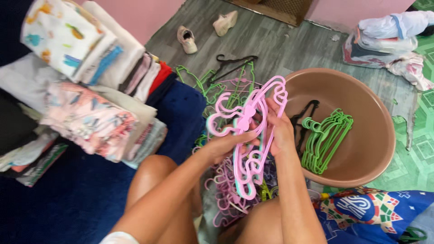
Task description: The person sorts through a large pile of plastic clothes hangers on the floor, picking them up one by one and placing some into a large brown plastic basin.
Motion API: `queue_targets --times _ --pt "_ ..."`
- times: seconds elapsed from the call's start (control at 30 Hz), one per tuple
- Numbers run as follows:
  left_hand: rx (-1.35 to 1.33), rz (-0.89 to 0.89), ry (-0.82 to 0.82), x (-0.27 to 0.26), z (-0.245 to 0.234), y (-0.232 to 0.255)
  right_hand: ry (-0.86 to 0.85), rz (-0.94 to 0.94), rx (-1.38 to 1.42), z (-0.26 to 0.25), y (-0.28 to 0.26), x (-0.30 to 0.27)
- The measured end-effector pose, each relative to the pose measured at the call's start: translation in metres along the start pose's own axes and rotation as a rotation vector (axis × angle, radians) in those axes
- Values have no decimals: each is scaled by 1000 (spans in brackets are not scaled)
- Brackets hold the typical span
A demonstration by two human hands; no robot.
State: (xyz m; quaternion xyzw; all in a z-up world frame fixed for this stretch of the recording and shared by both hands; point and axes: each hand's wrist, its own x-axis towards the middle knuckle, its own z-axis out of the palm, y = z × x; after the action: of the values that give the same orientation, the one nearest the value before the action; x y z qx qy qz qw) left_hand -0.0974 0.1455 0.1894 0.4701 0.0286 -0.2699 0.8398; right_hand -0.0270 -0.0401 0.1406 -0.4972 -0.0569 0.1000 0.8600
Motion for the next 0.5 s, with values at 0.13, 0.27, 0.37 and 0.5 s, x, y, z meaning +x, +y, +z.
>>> queue_targets --times 0.13,0.27,0.37,0.5 --pt "321 174 -62 6 -18 -3 44 119 151 34 10 -21" --pt "341 165 5 17 -30 0 -59 137 224 52 9 -29" --pt "233 209 170 19 -23 0 40 181 166 60 1 -34" --pt "347 285 563 23 -16 7 250 173 105 62 30 -39"
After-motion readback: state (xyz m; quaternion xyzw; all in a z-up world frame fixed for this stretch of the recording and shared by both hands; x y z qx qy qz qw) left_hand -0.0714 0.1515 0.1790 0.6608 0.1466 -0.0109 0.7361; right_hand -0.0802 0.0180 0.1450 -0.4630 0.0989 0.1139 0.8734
